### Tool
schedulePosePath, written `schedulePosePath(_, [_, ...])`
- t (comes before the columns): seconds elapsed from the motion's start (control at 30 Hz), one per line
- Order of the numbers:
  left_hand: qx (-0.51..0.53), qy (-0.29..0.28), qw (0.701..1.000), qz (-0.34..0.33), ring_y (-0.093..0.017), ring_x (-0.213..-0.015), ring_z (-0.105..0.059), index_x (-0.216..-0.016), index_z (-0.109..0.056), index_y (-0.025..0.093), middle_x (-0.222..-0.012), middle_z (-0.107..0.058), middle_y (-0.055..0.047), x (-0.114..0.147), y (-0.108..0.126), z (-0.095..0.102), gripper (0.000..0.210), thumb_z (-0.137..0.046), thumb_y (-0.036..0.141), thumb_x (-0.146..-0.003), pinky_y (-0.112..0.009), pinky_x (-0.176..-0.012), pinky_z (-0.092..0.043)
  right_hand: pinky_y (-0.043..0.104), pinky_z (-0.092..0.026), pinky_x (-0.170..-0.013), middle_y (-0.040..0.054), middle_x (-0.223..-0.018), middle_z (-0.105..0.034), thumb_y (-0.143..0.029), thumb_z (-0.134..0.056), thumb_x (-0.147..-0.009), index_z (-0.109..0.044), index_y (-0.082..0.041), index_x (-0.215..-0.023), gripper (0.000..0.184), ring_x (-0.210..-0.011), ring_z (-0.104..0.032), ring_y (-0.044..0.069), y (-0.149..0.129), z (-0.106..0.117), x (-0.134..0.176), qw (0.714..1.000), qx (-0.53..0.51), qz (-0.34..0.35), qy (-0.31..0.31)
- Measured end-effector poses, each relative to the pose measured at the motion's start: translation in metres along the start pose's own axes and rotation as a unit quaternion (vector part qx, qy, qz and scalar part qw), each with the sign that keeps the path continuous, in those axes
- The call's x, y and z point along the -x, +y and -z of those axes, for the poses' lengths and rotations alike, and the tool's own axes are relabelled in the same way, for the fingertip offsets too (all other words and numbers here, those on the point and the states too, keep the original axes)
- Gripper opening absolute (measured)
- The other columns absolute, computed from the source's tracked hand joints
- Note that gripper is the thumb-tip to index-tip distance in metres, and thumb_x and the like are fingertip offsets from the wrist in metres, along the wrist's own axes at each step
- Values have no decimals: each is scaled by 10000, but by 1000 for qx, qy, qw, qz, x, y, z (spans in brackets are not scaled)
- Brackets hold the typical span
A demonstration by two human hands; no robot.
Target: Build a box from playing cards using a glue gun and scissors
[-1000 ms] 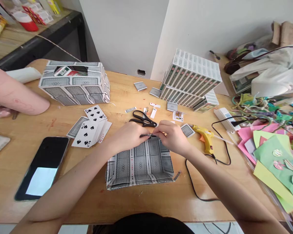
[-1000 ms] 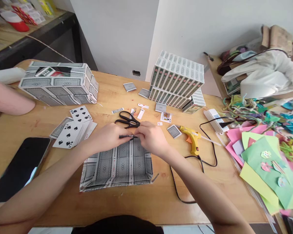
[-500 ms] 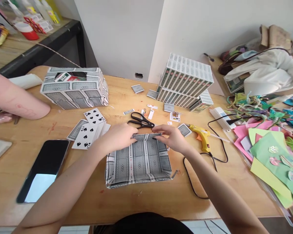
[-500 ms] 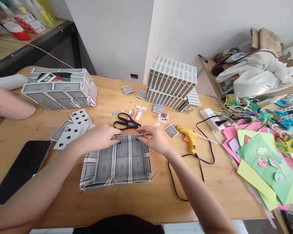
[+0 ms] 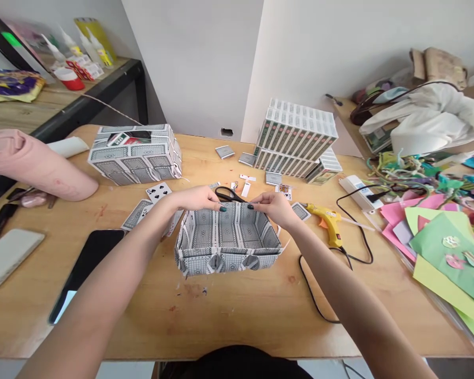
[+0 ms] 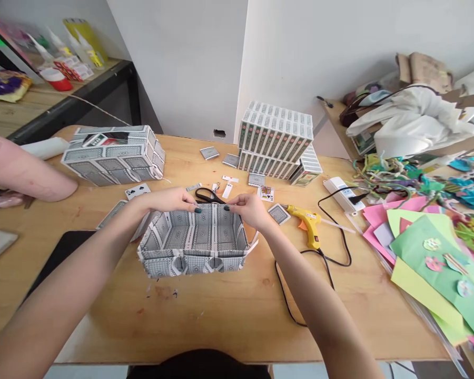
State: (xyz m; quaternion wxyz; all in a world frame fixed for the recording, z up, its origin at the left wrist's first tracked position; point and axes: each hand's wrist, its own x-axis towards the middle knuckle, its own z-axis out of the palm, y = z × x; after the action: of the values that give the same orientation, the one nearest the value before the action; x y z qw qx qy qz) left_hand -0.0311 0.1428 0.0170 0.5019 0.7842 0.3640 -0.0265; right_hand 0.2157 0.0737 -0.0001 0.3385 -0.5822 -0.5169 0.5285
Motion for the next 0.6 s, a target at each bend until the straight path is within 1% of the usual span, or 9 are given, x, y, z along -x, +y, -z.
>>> schedulePosePath(0.07, [76, 17, 997, 14, -111, -589, -497, -673, -659, 157, -652, -599, 6, 7, -5, 4, 327, -591, 473, -715, -218, -552, -353, 276, -495, -633, 26, -655, -701, -199, -674, -585, -665, -161, -657, 82, -642, -645, 166, 0, -2, -1, 999, 35, 8, 28])
schedulePosePath(0.13, [174, 48, 983, 40, -147, -744, -594, -832, -693, 174, -824, -681, -34, 18, -10, 7, 364, -541, 498, -764, -237, -662, -432, 274, -483, -599, 23, -624, -693, -200, -669, -593, -659, -165, -635, 55, -618, -640, 171, 0, -4, 1, 997, 66, 18, 44])
schedulePosePath(0.2, [249, 80, 964, 54, -175, -888, -627, -957, -684, 192, -971, -695, -71, 30, -15, 7, 408, -489, 517, -806, -284, -789, -464, 272, -473, -582, 26, -627, -693, -224, -674, -606, -656, -166, -637, 68, -609, -636, 170, 1, -7, 4, 996, 70, 31, 53])
schedulePosePath(0.27, [279, 103, 953, 51, -189, -958, -627, -985, -680, 193, -1044, -684, -88, 42, -16, 3, 401, -491, 505, -818, -323, -874, -456, 274, -474, -591, 35, -661, -700, -268, -686, -619, -656, -165, -656, 113, -624, -638, 170, 1, -9, 10, 996, 43, 45, 66])
schedulePosePath(0.3, [285, 103, 952, 48, -194, -978, -625, -985, -681, 191, -1067, -678, -88, 47, -16, 0, 391, -501, 495, -819, -334, -902, -448, 275, -477, -599, 40, -681, -703, -294, -691, -625, -656, -164, -667, 141, -635, -639, 169, 2, -9, 13, 995, 24, 54, 79])
schedulePosePath(0.4, [272, 91, 957, 33, -195, -1009, -616, -987, -682, 198, -1099, -669, -71, 54, -7, -10, 347, -525, 458, -819, -340, -937, -436, 273, -483, -607, 46, -705, -700, -371, -704, -633, -654, -161, -699, 225, -651, -639, 164, 0, -8, 22, 986, -30, 80, 145])
schedulePosePath(0.47, [219, 96, 971, 16, -188, -1025, -606, -994, -680, 212, -1101, -668, -57, 52, 4, -14, 313, -537, 427, -817, -326, -930, -435, 254, -464, -538, 17, -588, -654, -423, -696, -648, -635, -162, -693, 271, -552, -607, 141, -2, -4, 28, 974, -57, 83, 205])
schedulePosePath(0.53, [137, 93, 986, -12, -185, -1063, -583, -1031, -666, 234, -1134, -653, -45, 45, 17, -17, 294, -556, 388, -806, -318, -930, -425, 232, -391, -415, -31, -420, -532, -495, -655, -680, -598, -171, -639, 332, -385, -502, 108, -3, 2, 34, 960, -61, 67, 264])
schedulePosePath(0.6, [88, 64, 993, -42, -189, -1099, -560, -1204, -556, 278, -1210, -608, -45, 35, 29, -21, 419, -569, 356, -793, -323, -905, -436, 232, -305, -339, -60, -317, -382, -592, -548, -731, -540, -189, -546, 444, -284, -368, 86, -3, 9, 40, 951, -54, 52, 300])
